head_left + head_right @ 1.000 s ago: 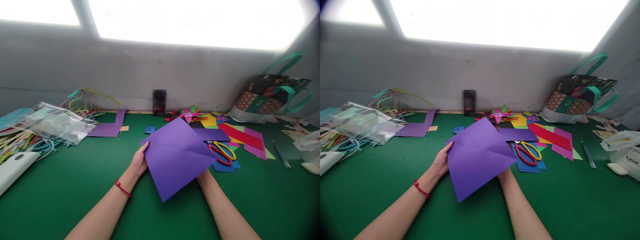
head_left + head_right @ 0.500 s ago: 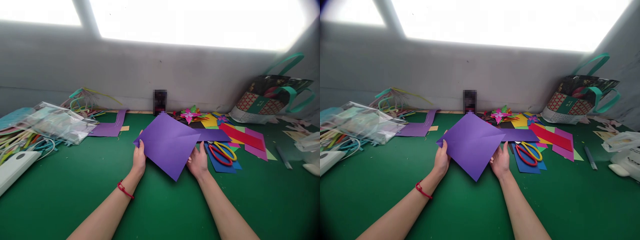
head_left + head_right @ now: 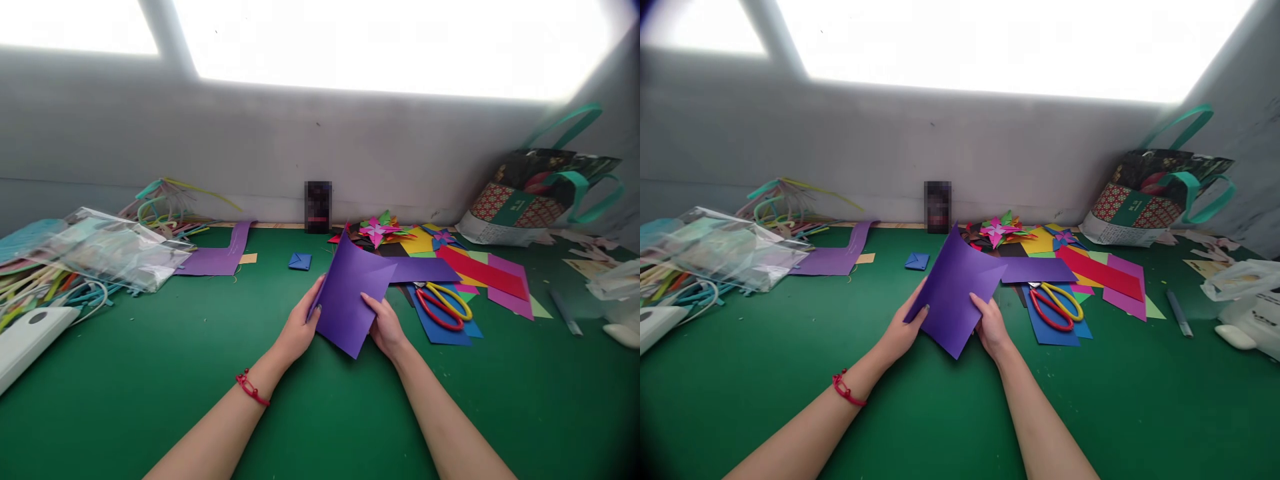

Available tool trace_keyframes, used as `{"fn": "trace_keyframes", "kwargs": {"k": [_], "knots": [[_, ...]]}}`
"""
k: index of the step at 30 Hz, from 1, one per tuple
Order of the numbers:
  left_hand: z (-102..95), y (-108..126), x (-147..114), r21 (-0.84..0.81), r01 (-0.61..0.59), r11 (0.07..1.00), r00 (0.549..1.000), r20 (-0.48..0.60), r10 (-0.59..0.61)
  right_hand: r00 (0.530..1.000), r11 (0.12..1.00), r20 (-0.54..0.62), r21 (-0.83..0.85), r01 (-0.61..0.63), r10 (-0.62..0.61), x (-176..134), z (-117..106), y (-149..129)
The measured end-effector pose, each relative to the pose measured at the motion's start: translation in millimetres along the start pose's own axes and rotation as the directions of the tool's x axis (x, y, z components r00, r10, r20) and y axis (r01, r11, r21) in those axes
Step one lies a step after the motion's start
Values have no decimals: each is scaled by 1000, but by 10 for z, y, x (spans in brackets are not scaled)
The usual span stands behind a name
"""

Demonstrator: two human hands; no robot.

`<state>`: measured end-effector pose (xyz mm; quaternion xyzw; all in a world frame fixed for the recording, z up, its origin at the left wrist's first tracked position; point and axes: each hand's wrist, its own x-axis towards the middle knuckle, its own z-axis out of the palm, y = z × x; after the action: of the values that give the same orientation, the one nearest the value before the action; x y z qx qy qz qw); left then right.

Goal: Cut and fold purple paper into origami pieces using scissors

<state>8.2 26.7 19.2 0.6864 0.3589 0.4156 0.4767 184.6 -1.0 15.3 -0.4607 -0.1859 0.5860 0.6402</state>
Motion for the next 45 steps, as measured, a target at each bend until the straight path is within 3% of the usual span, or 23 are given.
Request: {"fn": "trace_keyframes", "kwargs": {"k": [2,4,7,13,18,26,29,32,38,45], "knots": [[-7,64,-10,97,-107,989,983,159,91,999,1000,41,-19,1,0,-13,12,-3],[-11,124,-23,175,-163,971,953,283,109,996,1000,87,-20,3,-1,-24,17,-7],[-5,183,-46,273,-225,935,914,392,105,991,1000,132,-14,3,-1,-41,18,-20],[5,178,-52,360,-269,893,897,432,96,989,999,147,-26,20,-16,-71,33,-35],[-39,139,-31,250,-198,948,875,481,56,996,996,73,-72,59,-54,-43,12,0],[-139,173,23,-99,20,995,879,476,29,998,998,34,-32,47,-46,-23,32,-14],[-141,135,59,-307,151,940,914,406,-14,1000,1000,22,-21,16,-15,-46,44,-47],[-117,64,83,-473,289,832,942,297,-158,994,997,96,-59,-46,52,-97,45,-80],[-63,3,64,-555,349,755,937,224,-268,908,954,361,-277,-112,211,-235,81,-111],[-66,44,68,-533,380,756,924,173,-342,893,934,412,-357,-24,180,-269,132,-112]]}}
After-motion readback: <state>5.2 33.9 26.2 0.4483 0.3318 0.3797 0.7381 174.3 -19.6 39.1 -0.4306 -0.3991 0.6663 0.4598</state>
